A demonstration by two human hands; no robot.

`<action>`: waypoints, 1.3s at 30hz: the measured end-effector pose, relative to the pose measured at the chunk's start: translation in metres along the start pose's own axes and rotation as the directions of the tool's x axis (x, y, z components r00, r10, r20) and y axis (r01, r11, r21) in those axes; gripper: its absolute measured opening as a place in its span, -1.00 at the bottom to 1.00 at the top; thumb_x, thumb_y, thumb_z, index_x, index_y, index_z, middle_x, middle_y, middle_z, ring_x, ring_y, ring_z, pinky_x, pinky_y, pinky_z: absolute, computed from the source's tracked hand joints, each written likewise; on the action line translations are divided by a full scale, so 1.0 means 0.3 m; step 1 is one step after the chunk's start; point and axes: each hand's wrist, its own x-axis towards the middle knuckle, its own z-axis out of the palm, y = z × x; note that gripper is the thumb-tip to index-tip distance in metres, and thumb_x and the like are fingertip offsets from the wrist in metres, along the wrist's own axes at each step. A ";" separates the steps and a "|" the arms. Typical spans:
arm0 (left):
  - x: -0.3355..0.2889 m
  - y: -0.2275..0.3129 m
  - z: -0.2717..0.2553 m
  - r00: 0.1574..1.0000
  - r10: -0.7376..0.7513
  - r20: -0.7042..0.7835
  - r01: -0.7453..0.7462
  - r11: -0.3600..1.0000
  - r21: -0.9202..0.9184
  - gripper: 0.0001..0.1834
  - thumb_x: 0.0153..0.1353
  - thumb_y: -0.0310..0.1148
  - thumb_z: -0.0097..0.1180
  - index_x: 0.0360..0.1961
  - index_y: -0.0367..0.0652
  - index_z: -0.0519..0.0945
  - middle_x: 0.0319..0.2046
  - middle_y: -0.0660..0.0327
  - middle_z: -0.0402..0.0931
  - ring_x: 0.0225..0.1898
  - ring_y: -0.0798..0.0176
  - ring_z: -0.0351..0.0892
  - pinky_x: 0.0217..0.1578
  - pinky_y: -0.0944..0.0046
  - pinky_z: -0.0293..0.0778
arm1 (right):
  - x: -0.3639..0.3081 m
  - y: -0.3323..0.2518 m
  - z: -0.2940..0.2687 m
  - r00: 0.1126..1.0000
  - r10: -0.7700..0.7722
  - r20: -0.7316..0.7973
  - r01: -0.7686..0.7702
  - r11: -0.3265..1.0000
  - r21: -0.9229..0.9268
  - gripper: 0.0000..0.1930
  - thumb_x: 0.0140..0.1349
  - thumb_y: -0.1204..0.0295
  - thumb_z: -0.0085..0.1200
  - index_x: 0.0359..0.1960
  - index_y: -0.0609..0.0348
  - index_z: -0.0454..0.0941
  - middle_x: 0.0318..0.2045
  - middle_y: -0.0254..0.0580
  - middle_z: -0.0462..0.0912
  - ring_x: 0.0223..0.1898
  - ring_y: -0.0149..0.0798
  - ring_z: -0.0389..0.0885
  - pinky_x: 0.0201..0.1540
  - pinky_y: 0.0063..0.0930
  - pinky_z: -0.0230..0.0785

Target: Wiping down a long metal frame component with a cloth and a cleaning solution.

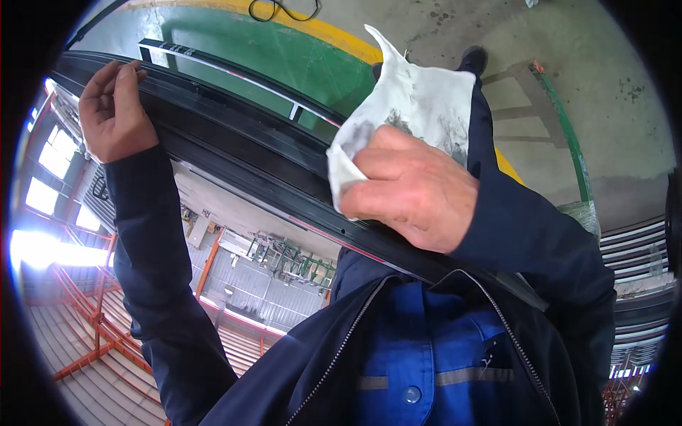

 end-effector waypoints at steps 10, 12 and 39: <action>0.010 0.018 0.001 0.999 -0.032 -0.008 0.033 0.998 0.046 -0.70 0.30 -0.47 0.17 -0.03 -0.44 0.49 -0.22 -0.04 0.68 -0.17 0.22 0.68 0.00 0.35 0.53 | 0.034 0.016 0.003 0.999 -0.039 -0.016 0.038 0.997 -0.073 -0.89 0.07 0.50 0.16 -0.34 0.02 0.61 -0.38 -0.32 0.50 -0.23 -0.11 0.42 -0.17 -0.27 0.25; 0.009 0.014 -0.005 0.999 -0.038 -0.003 0.038 0.999 0.036 -0.71 0.30 -0.48 0.17 -0.03 -0.44 0.49 -0.22 -0.04 0.68 -0.17 0.21 0.68 0.00 0.34 0.53 | 0.020 0.019 0.000 0.999 -0.036 -0.024 0.034 0.998 -0.057 -0.89 0.07 0.49 0.17 -0.34 0.02 0.61 -0.38 -0.32 0.50 -0.23 -0.11 0.42 -0.16 -0.26 0.25; -0.015 0.034 0.027 0.998 -0.057 -0.017 0.057 0.998 0.021 -0.67 0.28 -0.49 0.21 -0.01 -0.45 0.47 -0.22 -0.01 0.66 -0.19 0.26 0.67 -0.05 0.38 0.54 | -0.056 -0.002 -0.030 0.994 0.074 0.085 -0.067 0.994 -0.086 -0.91 0.09 0.49 0.16 -0.39 -0.05 0.57 -0.41 -0.38 0.52 -0.17 -0.17 0.44 -0.10 -0.24 0.13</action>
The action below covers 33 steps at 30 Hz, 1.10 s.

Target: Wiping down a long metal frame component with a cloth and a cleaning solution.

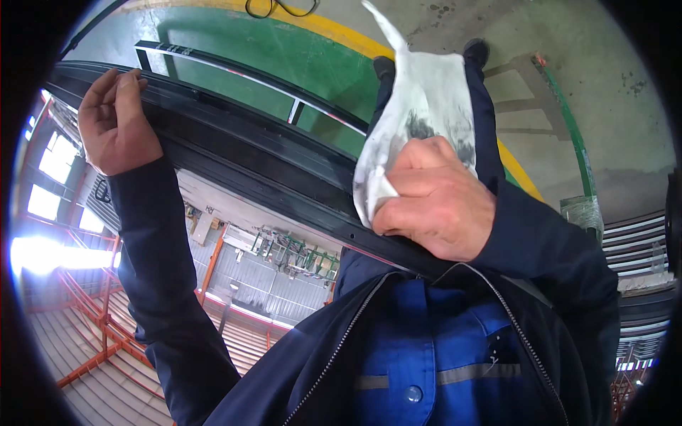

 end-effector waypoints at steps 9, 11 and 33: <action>0.007 -0.014 -0.003 1.000 0.006 0.006 -0.006 0.999 -0.035 -0.68 0.29 -0.49 0.19 0.00 -0.46 0.47 -0.20 -0.05 0.67 -0.19 0.24 0.68 -0.05 0.36 0.56 | 0.001 0.005 -0.007 1.000 -0.009 0.007 0.008 1.000 0.010 -0.91 0.11 0.43 0.20 -0.34 -0.07 0.60 -0.44 -0.41 0.51 -0.18 -0.16 0.43 -0.07 -0.25 0.14; -0.005 -0.008 -0.010 1.000 0.022 0.012 -0.022 1.000 -0.023 -0.68 0.29 -0.49 0.19 0.00 -0.46 0.48 -0.22 -0.05 0.67 -0.19 0.23 0.68 -0.05 0.35 0.56 | -0.010 -0.004 -0.004 1.000 0.004 0.031 -0.004 1.000 -0.005 -0.91 0.09 0.43 0.20 -0.34 -0.07 0.60 -0.45 -0.41 0.51 -0.19 -0.16 0.43 -0.07 -0.25 0.13; -0.001 -0.022 0.057 0.999 0.006 -0.035 -0.008 0.999 -0.052 -0.68 0.26 -0.37 0.27 -0.04 -0.33 0.55 -0.29 0.22 0.60 -0.29 0.46 0.54 -0.20 0.47 0.47 | -0.138 -0.075 -0.085 0.981 0.187 0.045 -0.184 0.981 -0.057 -0.95 0.17 0.41 0.26 -0.36 -0.04 0.63 -0.39 -0.39 0.57 -0.22 -0.18 0.46 -0.07 -0.29 0.21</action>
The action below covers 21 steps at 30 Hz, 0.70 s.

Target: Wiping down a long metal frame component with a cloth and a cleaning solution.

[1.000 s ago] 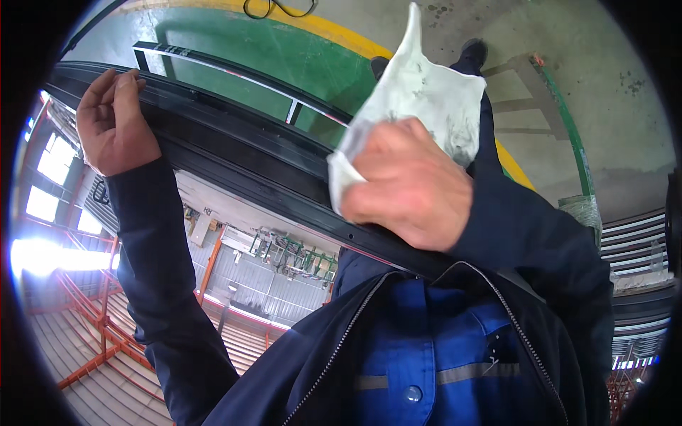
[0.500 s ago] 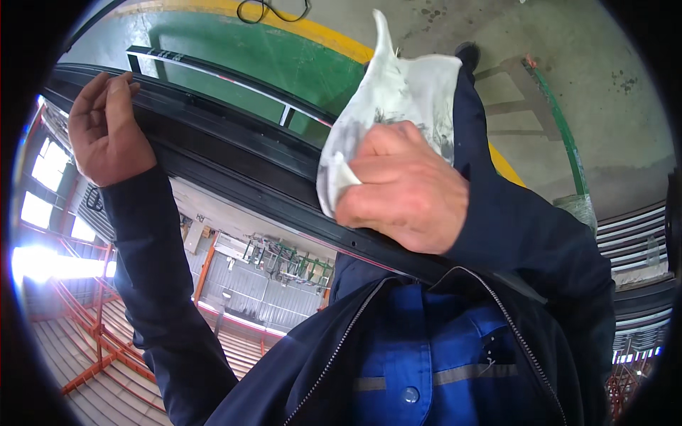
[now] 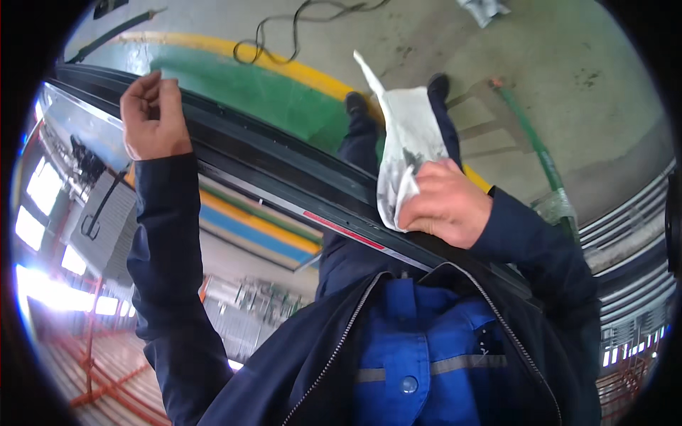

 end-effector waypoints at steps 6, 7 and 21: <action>0.035 -0.007 -0.001 0.995 0.101 0.024 -0.104 0.981 0.164 -0.72 0.23 -0.30 0.22 -0.11 -0.24 0.62 -0.34 0.11 0.70 -0.30 0.22 0.71 -0.20 0.27 0.58 | -0.039 -0.146 0.007 0.869 0.298 -0.396 0.285 0.353 0.891 -0.80 0.36 0.38 0.16 -0.12 0.26 0.52 -0.26 -0.21 0.60 -0.28 -0.30 0.60 -0.18 -0.44 0.47; 0.027 0.002 -0.009 0.994 0.109 0.030 -0.113 0.970 0.217 -0.73 0.22 -0.29 0.21 -0.12 -0.22 0.63 -0.35 0.09 0.70 -0.31 0.18 0.73 -0.20 0.23 0.59 | -0.028 -0.144 0.034 0.863 0.239 -0.445 0.362 0.321 0.875 -0.80 0.36 0.37 0.16 -0.14 0.25 0.52 -0.25 -0.19 0.60 -0.25 -0.28 0.60 -0.15 -0.39 0.48; -0.256 0.566 0.212 0.377 0.656 0.654 0.245 0.610 -0.754 -0.45 0.23 -0.27 0.32 0.13 -0.41 0.48 -0.12 0.12 0.63 -0.10 0.28 0.61 -0.04 0.29 0.52 | 0.029 -0.402 0.149 0.346 0.221 -0.912 0.645 0.650 0.402 -0.81 0.40 0.45 0.07 -0.02 0.22 0.57 -0.14 -0.23 0.67 -0.12 -0.32 0.65 -0.05 -0.37 0.55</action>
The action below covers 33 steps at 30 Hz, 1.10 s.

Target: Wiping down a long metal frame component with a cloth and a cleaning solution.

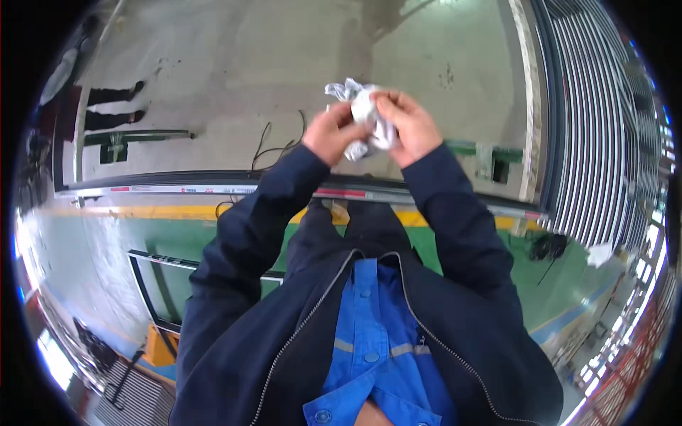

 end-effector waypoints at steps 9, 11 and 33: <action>0.112 0.173 -0.288 0.996 0.066 -0.060 -0.063 0.997 0.042 -0.65 0.43 -0.28 0.06 0.10 -0.30 0.52 -0.12 0.23 0.60 -0.11 0.41 0.57 -0.01 0.37 0.48 | -0.309 -0.170 -0.210 0.952 -0.255 -0.171 0.101 0.786 -0.610 -0.68 0.40 0.46 0.03 0.17 0.19 0.48 -0.21 -0.22 0.66 -0.24 -0.42 0.59 -0.12 -0.53 0.48; 0.069 0.226 -0.358 0.973 0.224 -0.057 -0.213 0.964 0.157 -0.60 0.44 -0.29 0.04 0.19 -0.29 0.47 -0.08 0.22 0.59 -0.06 0.36 0.59 0.01 0.32 0.51 | -0.392 -0.097 -0.347 0.863 -0.434 -0.260 0.118 0.672 -0.731 -0.69 0.36 0.50 0.08 0.13 0.20 0.52 -0.25 -0.31 0.63 -0.26 -0.51 0.55 -0.12 -0.60 0.42; 0.066 -0.300 0.041 0.629 -0.290 0.721 -0.352 0.720 0.598 -0.68 0.08 -0.42 0.18 -0.12 -0.16 0.42 -0.18 0.03 0.37 -0.15 -0.14 0.51 -0.20 0.01 0.48 | -0.399 0.190 -0.564 0.060 -0.887 -0.458 -0.340 0.413 -0.845 -0.76 0.29 0.44 0.24 -0.07 0.24 0.54 -0.31 -0.36 0.58 -0.33 -0.52 0.50 -0.23 -0.60 0.43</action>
